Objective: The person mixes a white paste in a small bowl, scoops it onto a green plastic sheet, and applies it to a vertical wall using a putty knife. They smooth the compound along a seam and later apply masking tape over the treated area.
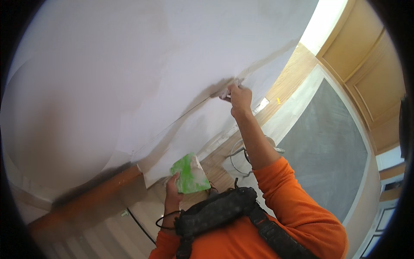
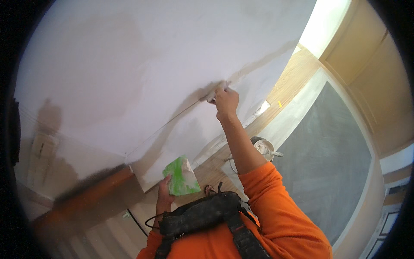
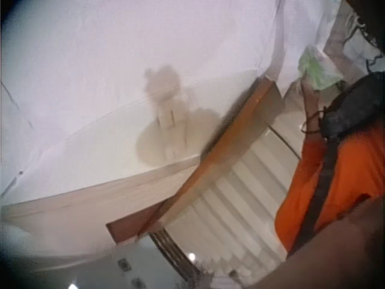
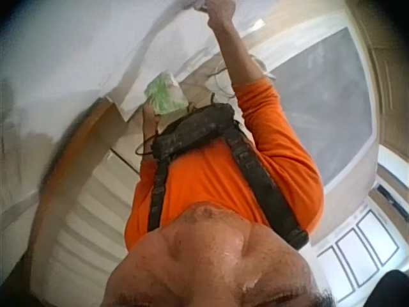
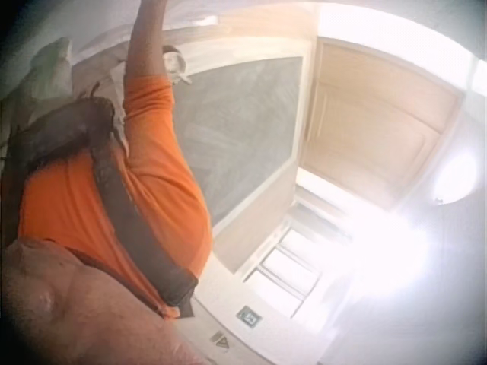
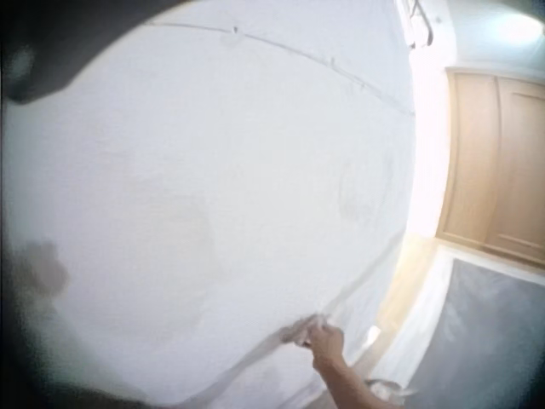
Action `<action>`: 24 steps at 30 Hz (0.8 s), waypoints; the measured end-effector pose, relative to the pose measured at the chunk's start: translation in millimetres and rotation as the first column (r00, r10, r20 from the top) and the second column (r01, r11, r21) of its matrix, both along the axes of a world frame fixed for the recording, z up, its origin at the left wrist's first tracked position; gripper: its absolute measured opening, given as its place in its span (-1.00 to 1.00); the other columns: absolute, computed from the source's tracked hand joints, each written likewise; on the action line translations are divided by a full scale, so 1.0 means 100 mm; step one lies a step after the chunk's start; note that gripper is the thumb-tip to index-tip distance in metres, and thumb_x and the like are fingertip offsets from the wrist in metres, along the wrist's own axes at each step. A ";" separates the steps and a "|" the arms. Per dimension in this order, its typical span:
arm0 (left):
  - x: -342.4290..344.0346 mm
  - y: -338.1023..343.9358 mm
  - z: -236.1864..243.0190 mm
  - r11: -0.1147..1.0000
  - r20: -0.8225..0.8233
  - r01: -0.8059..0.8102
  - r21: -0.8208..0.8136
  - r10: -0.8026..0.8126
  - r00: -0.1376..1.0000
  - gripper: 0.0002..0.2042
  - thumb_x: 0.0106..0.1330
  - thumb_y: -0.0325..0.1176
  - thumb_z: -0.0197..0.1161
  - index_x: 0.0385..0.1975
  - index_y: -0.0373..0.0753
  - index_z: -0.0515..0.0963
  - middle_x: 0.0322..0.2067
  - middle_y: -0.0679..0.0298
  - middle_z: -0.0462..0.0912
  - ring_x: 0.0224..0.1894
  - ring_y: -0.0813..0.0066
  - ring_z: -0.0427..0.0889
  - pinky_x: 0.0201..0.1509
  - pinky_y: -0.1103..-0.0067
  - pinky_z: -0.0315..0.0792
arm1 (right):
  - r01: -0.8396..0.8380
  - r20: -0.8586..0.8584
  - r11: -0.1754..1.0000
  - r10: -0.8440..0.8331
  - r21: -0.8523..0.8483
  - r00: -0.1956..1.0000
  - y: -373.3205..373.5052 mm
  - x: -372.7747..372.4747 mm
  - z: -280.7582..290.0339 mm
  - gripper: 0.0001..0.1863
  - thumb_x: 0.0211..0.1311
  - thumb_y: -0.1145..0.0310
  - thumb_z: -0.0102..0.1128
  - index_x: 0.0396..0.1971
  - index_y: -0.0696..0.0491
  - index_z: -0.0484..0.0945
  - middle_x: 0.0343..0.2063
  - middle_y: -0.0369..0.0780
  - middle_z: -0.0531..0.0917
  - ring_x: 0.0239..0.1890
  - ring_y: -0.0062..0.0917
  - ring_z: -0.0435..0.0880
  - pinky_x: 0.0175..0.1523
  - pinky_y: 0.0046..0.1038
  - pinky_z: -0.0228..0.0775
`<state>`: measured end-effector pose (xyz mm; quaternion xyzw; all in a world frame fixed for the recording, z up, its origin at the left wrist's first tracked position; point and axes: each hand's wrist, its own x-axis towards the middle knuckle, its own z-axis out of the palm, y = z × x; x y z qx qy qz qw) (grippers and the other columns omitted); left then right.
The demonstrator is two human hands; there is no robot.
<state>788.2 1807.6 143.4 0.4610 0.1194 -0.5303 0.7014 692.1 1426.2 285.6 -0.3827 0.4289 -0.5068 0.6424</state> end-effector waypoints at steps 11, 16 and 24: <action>0.11 -0.28 0.27 0.995 0.136 0.016 -0.102 -0.002 0.991 -0.55 0.53 -0.11 0.12 0.21 -0.33 0.49 0.04 0.10 0.68 0.03 0.21 0.72 0.13 0.26 0.64 | -0.810 -0.840 0.516 0.278 -0.279 0.466 1.43 -0.99 0.04 -0.67 0.35 0.39 0.15 0.06 0.01 0.70 -0.14 -0.15 0.80 -0.14 -0.29 0.79 -0.04 -0.31 0.61; -0.22 -0.49 0.54 0.992 0.202 0.060 -0.108 -0.037 0.979 -0.59 0.52 -0.14 0.15 0.15 -0.35 0.51 -0.02 0.12 0.69 -0.04 0.27 0.74 0.00 0.34 0.68 | -0.934 -0.942 0.139 0.029 -0.328 0.335 1.55 -0.98 -0.02 -0.59 0.24 0.43 0.21 0.11 -0.05 0.67 -0.06 -0.19 0.77 -0.03 -0.20 0.73 0.01 -0.22 0.61; -0.25 -0.49 -0.03 0.983 0.363 -0.157 0.095 0.112 0.925 -0.56 0.47 -0.09 0.21 0.12 -0.34 0.55 -0.06 0.14 0.69 -0.09 0.26 0.73 -0.04 0.34 0.64 | -0.976 -0.918 0.164 0.391 0.145 -0.070 1.64 -1.22 -0.40 -0.60 0.28 0.48 0.15 0.12 0.02 0.66 -0.01 -0.17 0.76 -0.02 -0.22 0.74 0.03 -0.29 0.61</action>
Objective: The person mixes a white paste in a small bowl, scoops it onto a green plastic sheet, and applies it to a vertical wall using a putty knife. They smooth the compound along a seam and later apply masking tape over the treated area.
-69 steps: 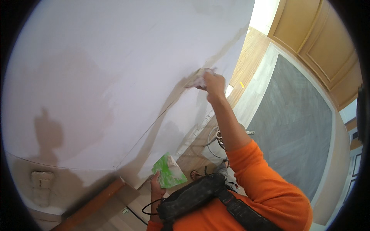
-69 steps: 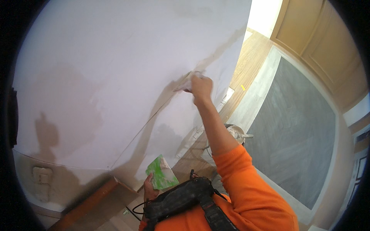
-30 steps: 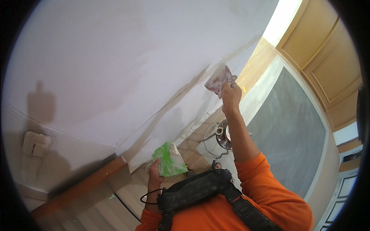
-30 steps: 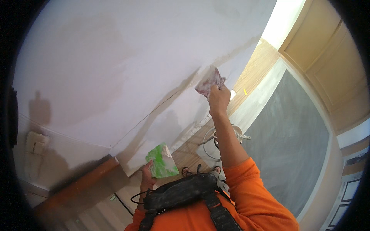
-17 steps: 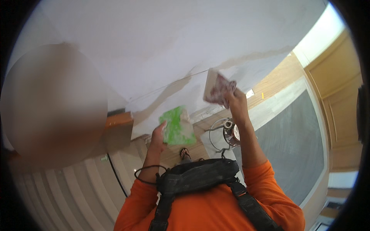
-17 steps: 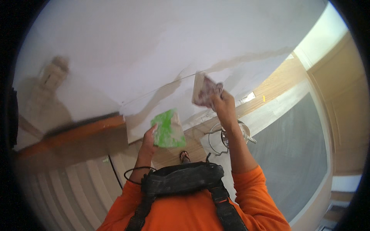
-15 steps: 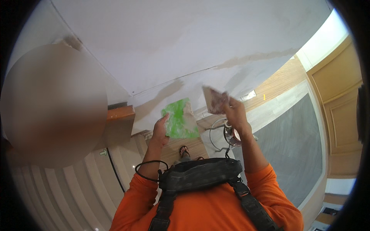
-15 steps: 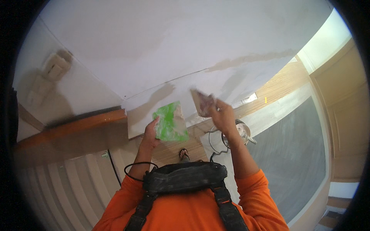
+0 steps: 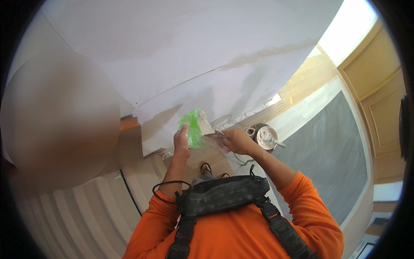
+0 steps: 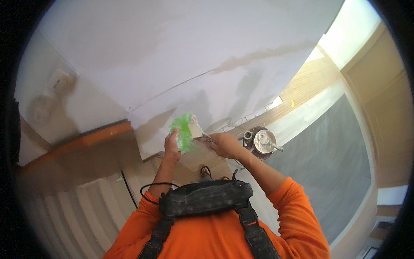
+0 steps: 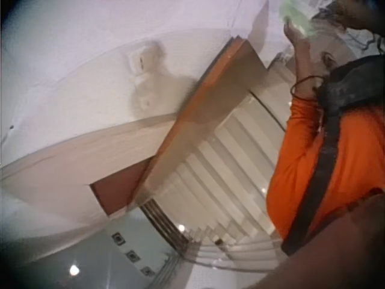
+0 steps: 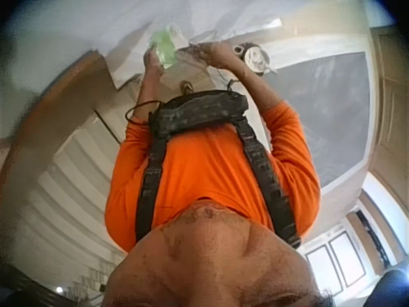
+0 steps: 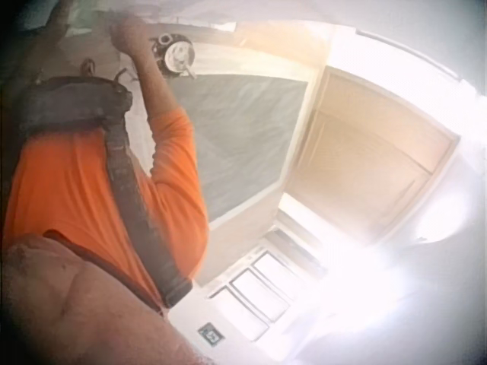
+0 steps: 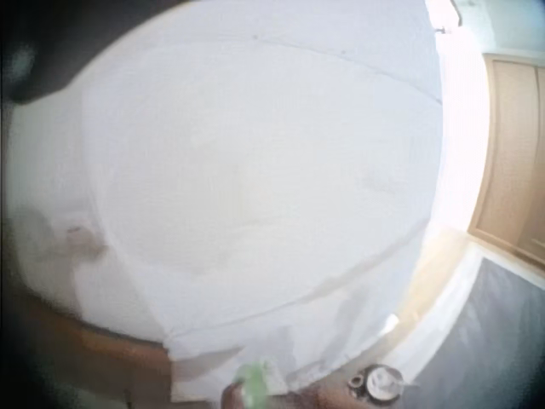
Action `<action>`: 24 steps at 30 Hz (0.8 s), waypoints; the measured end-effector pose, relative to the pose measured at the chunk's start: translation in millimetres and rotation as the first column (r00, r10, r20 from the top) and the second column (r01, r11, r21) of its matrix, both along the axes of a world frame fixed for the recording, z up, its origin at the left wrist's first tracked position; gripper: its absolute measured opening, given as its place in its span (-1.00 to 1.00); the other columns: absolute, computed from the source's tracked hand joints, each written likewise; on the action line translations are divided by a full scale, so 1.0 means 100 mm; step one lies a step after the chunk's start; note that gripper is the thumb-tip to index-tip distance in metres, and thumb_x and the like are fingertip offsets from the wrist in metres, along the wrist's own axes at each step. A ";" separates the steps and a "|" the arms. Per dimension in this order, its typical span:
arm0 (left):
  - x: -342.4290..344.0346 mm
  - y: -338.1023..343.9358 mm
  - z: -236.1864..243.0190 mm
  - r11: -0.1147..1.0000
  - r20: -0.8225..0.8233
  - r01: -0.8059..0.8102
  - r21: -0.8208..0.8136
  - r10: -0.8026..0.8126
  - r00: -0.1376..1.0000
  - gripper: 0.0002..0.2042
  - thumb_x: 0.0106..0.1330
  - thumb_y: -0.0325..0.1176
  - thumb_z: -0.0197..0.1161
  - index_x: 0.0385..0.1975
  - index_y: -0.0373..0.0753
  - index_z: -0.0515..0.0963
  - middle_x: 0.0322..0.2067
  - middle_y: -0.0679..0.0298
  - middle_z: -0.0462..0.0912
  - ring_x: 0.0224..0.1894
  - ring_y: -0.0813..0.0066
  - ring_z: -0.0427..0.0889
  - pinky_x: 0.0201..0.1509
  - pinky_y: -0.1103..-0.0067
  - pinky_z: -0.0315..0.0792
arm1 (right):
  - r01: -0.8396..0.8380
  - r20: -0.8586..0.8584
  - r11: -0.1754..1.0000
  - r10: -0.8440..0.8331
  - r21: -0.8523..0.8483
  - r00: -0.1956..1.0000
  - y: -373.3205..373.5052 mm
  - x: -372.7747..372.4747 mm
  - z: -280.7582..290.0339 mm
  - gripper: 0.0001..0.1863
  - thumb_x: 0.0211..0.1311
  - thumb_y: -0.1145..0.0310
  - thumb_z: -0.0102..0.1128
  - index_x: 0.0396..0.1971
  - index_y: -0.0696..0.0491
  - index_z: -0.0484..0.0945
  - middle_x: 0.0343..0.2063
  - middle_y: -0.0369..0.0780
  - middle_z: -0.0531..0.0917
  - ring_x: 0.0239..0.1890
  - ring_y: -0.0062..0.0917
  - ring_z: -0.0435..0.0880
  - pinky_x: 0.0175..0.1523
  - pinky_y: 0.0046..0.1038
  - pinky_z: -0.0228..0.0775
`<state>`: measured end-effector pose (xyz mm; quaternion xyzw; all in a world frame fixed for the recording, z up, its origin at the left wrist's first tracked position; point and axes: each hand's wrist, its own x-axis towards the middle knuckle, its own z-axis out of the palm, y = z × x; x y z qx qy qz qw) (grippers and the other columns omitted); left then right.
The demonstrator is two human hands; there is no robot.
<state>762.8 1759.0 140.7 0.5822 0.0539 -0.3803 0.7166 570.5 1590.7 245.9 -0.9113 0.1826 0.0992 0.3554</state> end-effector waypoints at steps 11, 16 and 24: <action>0.22 0.86 -0.25 0.984 -0.200 0.166 -0.071 -0.177 0.964 -0.51 0.53 -0.11 0.11 0.29 -0.32 0.44 0.11 0.11 0.65 0.10 0.17 0.69 0.20 0.25 0.57 | 0.220 -0.011 0.005 -0.997 0.975 0.073 -0.66 1.07 -0.33 -0.78 0.27 0.49 0.16 -0.15 0.26 0.60 -0.26 -0.09 0.69 -0.33 -0.35 0.74 -0.26 -0.29 0.71; 0.53 1.04 -0.44 0.965 -0.293 0.239 -0.110 -0.261 0.920 -0.53 0.54 -0.14 0.10 0.28 -0.35 0.43 0.08 0.09 0.65 0.10 0.16 0.68 0.21 0.24 0.57 | 0.755 0.342 0.261 -0.938 0.601 0.052 -0.96 1.93 0.13 -0.74 0.23 0.38 0.18 -0.31 0.28 0.71 -0.45 -0.09 0.72 -0.43 -0.41 0.76 -0.38 -0.32 0.63; 0.90 1.22 -0.67 0.947 -0.350 0.297 -0.125 -0.323 0.880 -0.55 0.52 -0.18 0.14 0.24 -0.37 0.45 0.06 0.09 0.66 0.03 0.17 0.71 0.14 0.27 0.62 | 0.545 0.227 0.044 -0.935 0.837 -0.272 -0.75 1.53 0.00 -0.74 0.25 0.40 0.14 -0.29 0.29 0.72 -0.54 -0.04 0.69 -0.49 -0.38 0.73 -0.39 -0.29 0.56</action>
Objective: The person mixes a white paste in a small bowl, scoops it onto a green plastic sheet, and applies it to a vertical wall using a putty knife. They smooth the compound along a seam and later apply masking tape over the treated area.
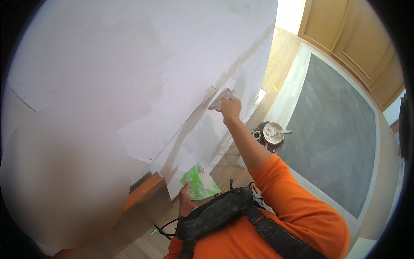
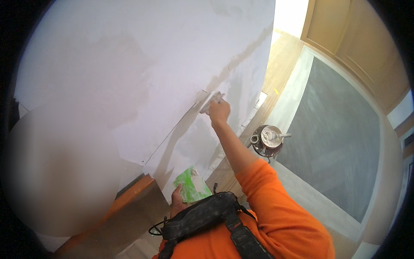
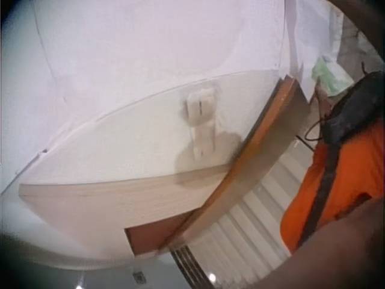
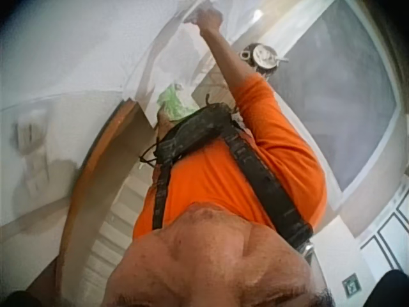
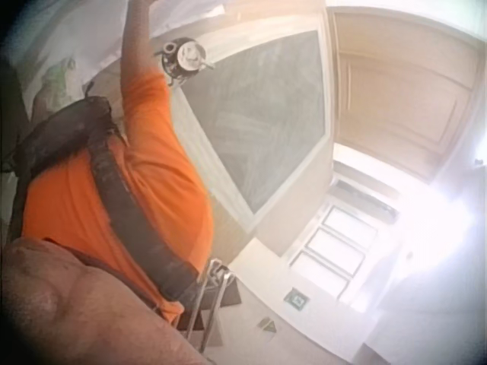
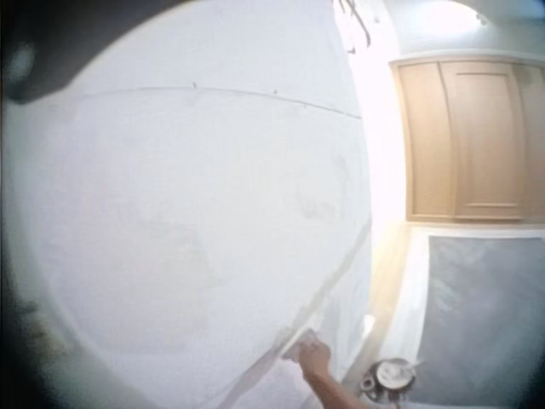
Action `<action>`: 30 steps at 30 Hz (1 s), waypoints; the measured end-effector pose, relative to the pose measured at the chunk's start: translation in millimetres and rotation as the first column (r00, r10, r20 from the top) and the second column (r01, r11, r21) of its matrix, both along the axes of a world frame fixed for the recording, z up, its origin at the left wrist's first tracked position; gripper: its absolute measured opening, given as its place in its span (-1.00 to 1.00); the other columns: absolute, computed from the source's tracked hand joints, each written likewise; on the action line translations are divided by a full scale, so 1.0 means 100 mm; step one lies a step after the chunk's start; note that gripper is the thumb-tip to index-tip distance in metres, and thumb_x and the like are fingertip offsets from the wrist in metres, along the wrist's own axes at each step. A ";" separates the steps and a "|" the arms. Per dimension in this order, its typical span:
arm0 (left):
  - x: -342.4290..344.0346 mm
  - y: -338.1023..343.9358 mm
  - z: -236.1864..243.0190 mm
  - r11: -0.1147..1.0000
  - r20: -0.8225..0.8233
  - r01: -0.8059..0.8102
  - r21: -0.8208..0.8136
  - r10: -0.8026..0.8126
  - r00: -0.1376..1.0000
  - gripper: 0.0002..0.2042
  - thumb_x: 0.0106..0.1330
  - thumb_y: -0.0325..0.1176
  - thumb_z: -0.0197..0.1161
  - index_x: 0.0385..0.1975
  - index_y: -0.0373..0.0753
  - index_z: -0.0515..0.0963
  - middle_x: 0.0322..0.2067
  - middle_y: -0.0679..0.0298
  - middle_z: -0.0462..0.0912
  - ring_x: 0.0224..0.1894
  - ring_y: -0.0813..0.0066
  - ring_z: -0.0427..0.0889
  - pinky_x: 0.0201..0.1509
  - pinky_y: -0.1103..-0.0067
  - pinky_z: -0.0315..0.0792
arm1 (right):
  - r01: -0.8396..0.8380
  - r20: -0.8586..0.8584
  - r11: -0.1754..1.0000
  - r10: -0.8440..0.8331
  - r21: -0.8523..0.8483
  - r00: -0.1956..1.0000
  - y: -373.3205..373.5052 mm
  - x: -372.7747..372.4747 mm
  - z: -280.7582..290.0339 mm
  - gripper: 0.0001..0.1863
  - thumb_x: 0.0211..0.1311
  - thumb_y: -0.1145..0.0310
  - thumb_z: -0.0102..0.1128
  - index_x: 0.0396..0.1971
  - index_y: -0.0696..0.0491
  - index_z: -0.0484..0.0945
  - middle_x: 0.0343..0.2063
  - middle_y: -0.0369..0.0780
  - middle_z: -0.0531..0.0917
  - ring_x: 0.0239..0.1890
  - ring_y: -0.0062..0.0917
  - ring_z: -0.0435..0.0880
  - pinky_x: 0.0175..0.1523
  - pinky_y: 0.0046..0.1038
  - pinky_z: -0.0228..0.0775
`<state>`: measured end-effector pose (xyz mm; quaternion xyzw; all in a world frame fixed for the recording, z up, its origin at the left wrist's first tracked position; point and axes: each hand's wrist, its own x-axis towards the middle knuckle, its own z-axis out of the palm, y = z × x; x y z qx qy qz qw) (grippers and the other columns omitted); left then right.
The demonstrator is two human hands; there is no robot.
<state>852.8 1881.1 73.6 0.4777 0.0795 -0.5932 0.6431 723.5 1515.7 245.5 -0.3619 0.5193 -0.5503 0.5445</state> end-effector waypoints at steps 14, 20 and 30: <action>0.24 0.05 -0.14 0.995 0.019 0.093 0.032 -0.094 0.995 -0.61 0.48 -0.23 0.21 0.17 -0.34 0.54 0.00 0.18 0.69 -0.03 0.28 0.73 0.04 0.36 0.64 | -0.270 0.078 0.957 0.262 0.108 0.962 0.58 0.70 0.19 -0.75 0.28 0.47 0.16 -0.25 0.40 0.62 -0.39 -0.10 0.69 -0.40 -0.40 0.75 -0.40 -0.40 0.63; 0.31 0.22 -0.16 0.998 0.066 -0.036 0.042 0.034 0.997 -0.57 0.46 -0.22 0.23 0.20 -0.38 0.52 0.02 0.16 0.69 -0.02 0.27 0.73 0.06 0.38 0.63 | -0.178 0.233 0.984 0.176 -0.011 0.957 0.77 0.39 0.48 -0.77 0.32 0.46 0.10 -0.31 0.34 0.66 -0.41 -0.10 0.72 -0.50 -0.37 0.71 -0.46 -0.35 0.63; 0.27 0.24 -0.01 0.999 0.056 0.025 0.045 -0.027 0.998 -0.57 0.45 -0.23 0.22 0.19 -0.39 0.51 0.01 0.12 0.70 -0.01 0.26 0.74 0.07 0.37 0.63 | -0.234 0.168 0.972 0.227 0.024 0.959 0.57 0.43 0.44 -0.82 0.33 0.50 0.09 -0.28 0.31 0.62 -0.32 -0.09 0.70 -0.41 -0.34 0.77 -0.36 -0.33 0.75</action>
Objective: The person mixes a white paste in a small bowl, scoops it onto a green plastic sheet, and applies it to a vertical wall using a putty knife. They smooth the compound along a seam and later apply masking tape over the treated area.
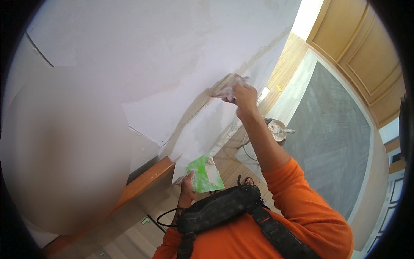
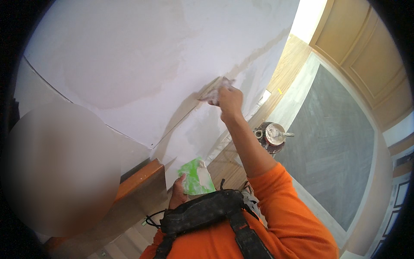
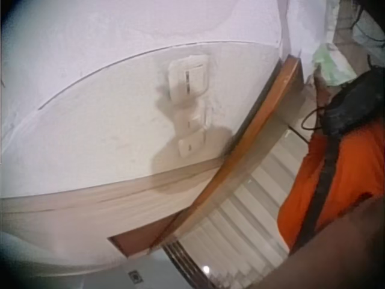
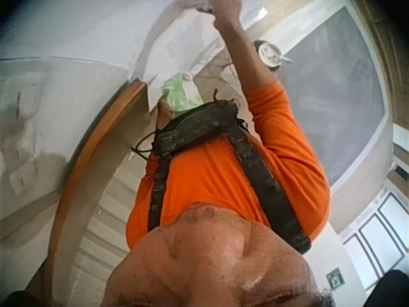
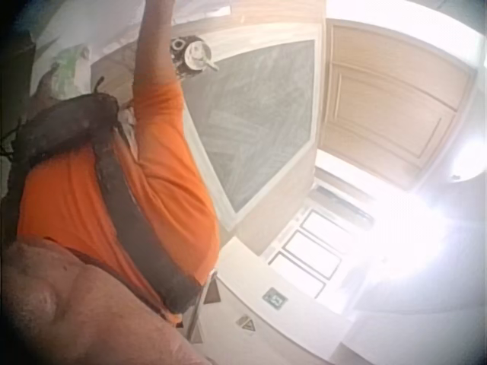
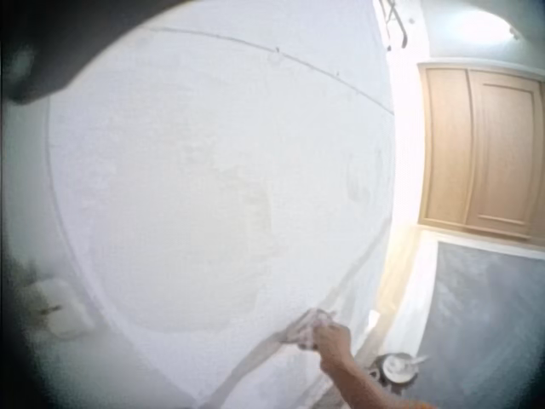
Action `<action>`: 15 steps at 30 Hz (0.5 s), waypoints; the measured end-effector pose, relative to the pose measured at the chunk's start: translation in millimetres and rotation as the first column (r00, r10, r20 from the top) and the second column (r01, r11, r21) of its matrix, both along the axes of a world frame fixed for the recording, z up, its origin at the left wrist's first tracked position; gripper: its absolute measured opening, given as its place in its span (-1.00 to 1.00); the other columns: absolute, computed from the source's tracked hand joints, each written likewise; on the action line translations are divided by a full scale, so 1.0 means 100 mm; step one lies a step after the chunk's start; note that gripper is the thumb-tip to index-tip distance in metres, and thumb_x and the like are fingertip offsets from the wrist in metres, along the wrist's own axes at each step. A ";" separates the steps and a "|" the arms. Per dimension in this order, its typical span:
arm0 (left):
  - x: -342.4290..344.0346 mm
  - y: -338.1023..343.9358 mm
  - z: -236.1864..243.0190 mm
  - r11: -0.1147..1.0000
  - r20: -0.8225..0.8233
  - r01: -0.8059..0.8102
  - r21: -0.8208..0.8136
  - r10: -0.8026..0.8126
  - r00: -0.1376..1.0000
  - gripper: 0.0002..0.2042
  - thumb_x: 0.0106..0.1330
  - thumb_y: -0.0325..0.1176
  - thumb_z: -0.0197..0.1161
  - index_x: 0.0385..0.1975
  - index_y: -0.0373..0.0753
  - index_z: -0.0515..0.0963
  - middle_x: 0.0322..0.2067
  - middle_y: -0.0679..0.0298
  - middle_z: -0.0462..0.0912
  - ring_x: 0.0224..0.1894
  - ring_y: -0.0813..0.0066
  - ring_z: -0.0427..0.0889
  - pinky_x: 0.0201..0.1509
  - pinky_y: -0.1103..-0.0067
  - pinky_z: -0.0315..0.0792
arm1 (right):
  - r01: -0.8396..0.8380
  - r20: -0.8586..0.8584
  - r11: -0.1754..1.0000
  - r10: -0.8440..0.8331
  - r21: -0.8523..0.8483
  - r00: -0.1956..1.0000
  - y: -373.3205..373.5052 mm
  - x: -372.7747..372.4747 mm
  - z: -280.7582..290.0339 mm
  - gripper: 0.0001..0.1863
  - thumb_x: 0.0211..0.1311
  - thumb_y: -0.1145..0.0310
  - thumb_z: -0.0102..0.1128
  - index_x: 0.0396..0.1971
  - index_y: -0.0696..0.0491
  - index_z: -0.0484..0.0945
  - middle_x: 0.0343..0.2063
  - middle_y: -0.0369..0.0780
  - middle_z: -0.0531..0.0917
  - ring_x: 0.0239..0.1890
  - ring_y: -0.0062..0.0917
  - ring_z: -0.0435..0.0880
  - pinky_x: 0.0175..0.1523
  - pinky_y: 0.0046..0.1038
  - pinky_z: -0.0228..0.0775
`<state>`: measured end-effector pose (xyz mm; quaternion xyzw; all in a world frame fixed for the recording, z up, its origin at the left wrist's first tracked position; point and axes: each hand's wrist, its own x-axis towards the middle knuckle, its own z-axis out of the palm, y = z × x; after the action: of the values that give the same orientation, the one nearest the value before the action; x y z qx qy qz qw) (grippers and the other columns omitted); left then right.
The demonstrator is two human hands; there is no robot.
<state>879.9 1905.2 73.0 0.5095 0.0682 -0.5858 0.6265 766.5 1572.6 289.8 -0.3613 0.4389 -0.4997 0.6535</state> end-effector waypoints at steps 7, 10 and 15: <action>-0.12 -0.15 0.07 0.995 -0.005 0.093 -0.030 -0.093 0.996 -0.59 0.45 -0.22 0.22 0.16 -0.37 0.53 -0.02 0.14 0.71 -0.05 0.26 0.76 -0.01 0.36 0.66 | -0.034 -0.081 0.999 0.036 0.034 0.996 -0.16 -0.04 -0.34 -0.83 0.31 0.51 0.11 -0.27 0.30 0.62 -0.43 -0.17 0.65 -0.42 -0.37 0.71 -0.30 -0.32 0.72; -0.01 -0.04 0.02 0.998 0.019 0.061 0.021 -0.062 0.998 -0.60 0.45 -0.23 0.22 0.16 -0.37 0.53 -0.03 0.15 0.71 -0.06 0.26 0.76 0.01 0.36 0.66 | -0.063 0.111 0.995 0.071 -0.077 0.991 0.12 -0.04 -0.09 -0.76 0.35 0.47 0.10 -0.19 0.36 0.63 -0.43 -0.14 0.68 -0.47 -0.41 0.69 -0.31 -0.37 0.69; -0.06 -0.01 0.01 0.997 -0.028 0.059 -0.046 -0.061 0.998 -0.61 0.46 -0.25 0.21 0.16 -0.37 0.52 -0.03 0.16 0.70 -0.04 0.27 0.74 0.06 0.37 0.64 | 0.037 -0.028 0.999 -0.036 0.040 0.999 0.43 -0.38 -0.67 -0.72 0.31 0.44 0.05 -0.17 0.30 0.65 -0.31 -0.13 0.73 -0.43 -0.42 0.69 -0.36 -0.41 0.53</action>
<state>874.1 1904.3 73.8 0.4884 0.0488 -0.6131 0.6190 728.1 1615.8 222.9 -0.3467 0.4642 -0.4975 0.6456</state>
